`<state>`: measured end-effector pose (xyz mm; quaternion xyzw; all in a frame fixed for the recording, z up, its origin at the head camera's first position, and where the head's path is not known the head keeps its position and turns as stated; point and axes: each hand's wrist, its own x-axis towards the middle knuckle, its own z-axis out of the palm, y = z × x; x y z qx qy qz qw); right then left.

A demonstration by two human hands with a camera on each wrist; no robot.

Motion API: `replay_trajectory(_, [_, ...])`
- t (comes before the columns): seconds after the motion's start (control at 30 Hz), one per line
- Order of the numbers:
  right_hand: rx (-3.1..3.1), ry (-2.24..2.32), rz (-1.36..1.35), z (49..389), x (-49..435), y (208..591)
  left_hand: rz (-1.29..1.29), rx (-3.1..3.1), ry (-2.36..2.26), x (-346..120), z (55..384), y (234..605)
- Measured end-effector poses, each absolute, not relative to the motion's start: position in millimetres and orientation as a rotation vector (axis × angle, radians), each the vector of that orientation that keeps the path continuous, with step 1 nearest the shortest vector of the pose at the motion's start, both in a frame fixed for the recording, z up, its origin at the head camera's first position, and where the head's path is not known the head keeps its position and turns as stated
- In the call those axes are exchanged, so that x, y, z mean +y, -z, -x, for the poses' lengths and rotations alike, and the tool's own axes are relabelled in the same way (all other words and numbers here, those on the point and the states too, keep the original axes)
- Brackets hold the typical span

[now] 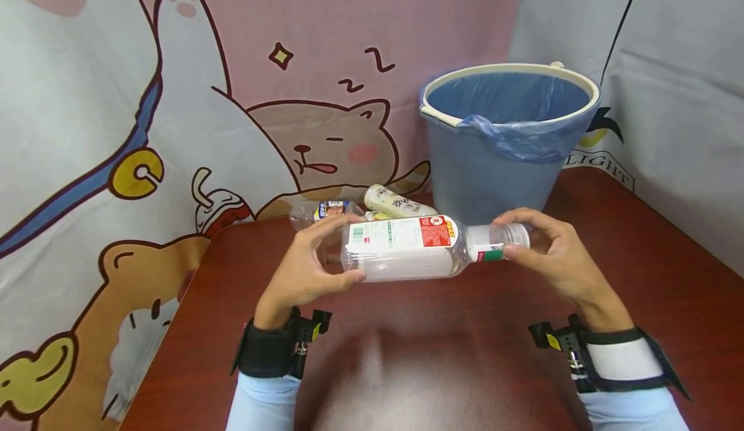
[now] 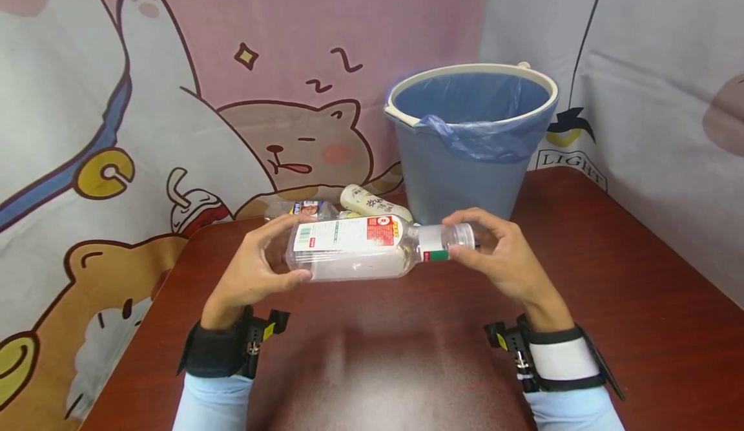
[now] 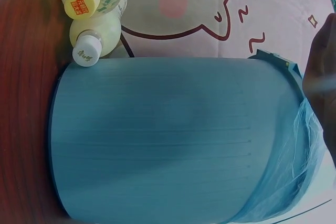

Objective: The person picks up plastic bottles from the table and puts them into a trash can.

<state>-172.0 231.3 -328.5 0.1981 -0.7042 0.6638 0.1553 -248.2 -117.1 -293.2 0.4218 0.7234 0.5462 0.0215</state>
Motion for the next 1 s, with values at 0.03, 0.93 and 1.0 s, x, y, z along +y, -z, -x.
replay_trajectory(0.03, [-2.013, -1.908, -0.563, 171.9, 231.1, 328.8, -1.305, 2.239, -1.693, -117.1, 248.5, 293.2])
replay_trajectory(0.93, [-1.609, -2.065, -0.700, 173.7, 238.3, 305.4, -1.202, 2.353, -1.854, -120.4, 248.5, 288.3])
replay_trajectory(1.0, [-1.511, -2.076, -0.675, 176.5, 244.9, 289.4, -1.188, 2.370, -1.882, -122.0, 249.3, 287.4])
